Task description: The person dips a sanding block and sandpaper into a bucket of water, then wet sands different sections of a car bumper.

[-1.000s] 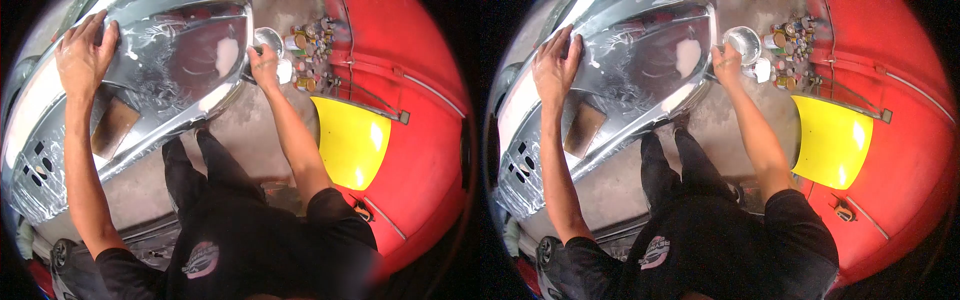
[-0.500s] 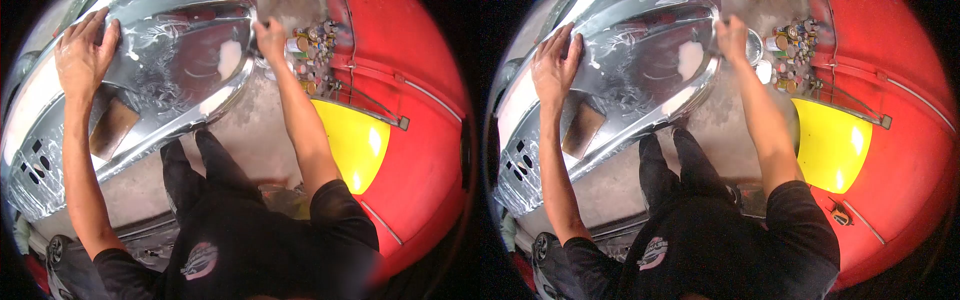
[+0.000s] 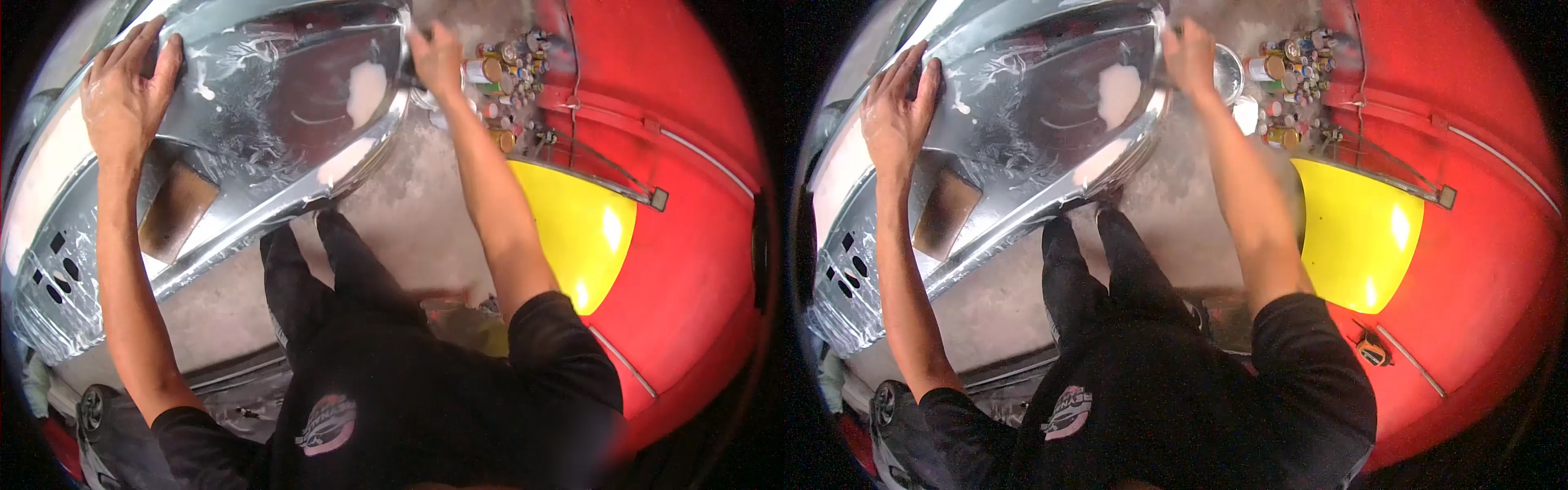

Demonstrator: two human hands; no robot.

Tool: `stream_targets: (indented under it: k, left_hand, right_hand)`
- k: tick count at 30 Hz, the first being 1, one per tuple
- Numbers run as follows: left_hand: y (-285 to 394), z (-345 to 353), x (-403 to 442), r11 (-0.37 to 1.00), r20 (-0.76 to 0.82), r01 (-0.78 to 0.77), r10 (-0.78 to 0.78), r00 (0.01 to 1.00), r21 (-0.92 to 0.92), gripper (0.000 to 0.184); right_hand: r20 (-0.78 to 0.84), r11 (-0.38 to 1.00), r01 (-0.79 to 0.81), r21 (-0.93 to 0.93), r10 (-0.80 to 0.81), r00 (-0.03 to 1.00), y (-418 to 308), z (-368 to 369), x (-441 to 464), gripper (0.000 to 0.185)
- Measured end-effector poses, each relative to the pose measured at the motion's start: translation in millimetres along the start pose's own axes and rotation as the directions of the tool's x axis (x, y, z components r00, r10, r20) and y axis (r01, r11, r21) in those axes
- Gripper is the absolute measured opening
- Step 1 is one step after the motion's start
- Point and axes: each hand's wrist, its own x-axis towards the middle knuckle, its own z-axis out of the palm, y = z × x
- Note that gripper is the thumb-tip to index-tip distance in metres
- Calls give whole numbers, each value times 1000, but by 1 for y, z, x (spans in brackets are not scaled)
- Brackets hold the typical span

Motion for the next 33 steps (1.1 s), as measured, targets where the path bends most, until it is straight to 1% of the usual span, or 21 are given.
stream_targets:
  k: [2,3,5,6,8,9,11,12,14,15,17,18,20,21,22,24,28,30,31,32,33]
  left_hand:
    - [-3,-1,2,1000,1,-25,25,1000,16,44]
    - [-2,-2,2,1000,19,-9,9,1000,10,44]
    - [1,-6,4,1000,47,13,-13,999,2,44]
    - [0,-5,3,1000,52,12,-12,999,0,44]
    - [1,-1,1,999,20,-10,10,1000,46,44]
    - [0,0,0,999,26,-17,16,1000,44,44]
    - [-2,-2,1,1000,22,-19,19,1000,14,43]
    - [-2,-3,5,1000,7,-18,18,1000,21,43]
    - [1,-5,3,998,32,-31,30,999,46,42]
    - [3,-5,2,1000,34,14,-14,999,-1,45]
    - [1,-6,2,1000,43,16,-16,999,-11,45]
    - [3,-5,3,1000,50,16,-15,999,-22,44]
    - [2,-1,0,999,16,-37,36,999,13,43]
    - [2,-1,-1,1000,23,-31,31,999,-6,42]
    - [0,-2,3,1000,9,-15,15,1000,-8,42]
    - [3,-5,3,1000,20,-8,8,1000,-3,42]
    - [6,-5,3,1000,33,15,-15,999,-7,42]
    - [2,-2,3,1000,17,-16,16,1000,1,42]
    - [6,-4,2,1000,23,27,-27,999,-2,42]
    - [7,-3,6,1000,9,25,-25,1000,1,42]
    - [6,-3,7,1000,10,13,-13,1000,3,42]
  right_hand:
    - [21,1000,-22,3,22,1000,15,2,-47,29]
    - [24,1000,-19,5,19,1000,9,-1,-48,29]
    - [79,983,-165,84,158,984,1,-1,-43,30]
    - [82,982,-169,82,162,983,-1,0,-26,30]
    - [63,996,-77,42,75,995,4,6,23,32]
    - [63,995,-87,42,84,994,7,7,19,32]
    - [38,998,-23,-55,25,999,9,4,9,34]
    - [21,991,-85,-105,87,996,5,0,-10,34]
    - [45,979,-189,79,186,982,6,-2,-38,33]
    - [51,979,-186,85,182,982,5,1,-31,33]
    - [37,998,-58,-36,60,998,7,3,-4,34]
    - [39,998,-58,-37,60,997,5,5,14,34]
    - [64,994,-47,104,40,997,-2,4,32,35]
    - [97,995,-83,50,77,992,3,-3,18,37]
    - [-30,993,4,-121,-8,1000,7,-2,-1,37]
    - [61,985,-163,54,160,985,5,-6,-29,35]
    - [120,986,-164,-30,166,979,6,-2,13,33]
    - [104,974,-121,190,103,989,-9,-2,35,33]
    - [128,979,-149,136,132,983,-10,-9,23,32]
    - [127,991,-110,-74,119,985,14,-1,5,33]
    - [101,989,-145,5,144,984,24,4,-15,32]
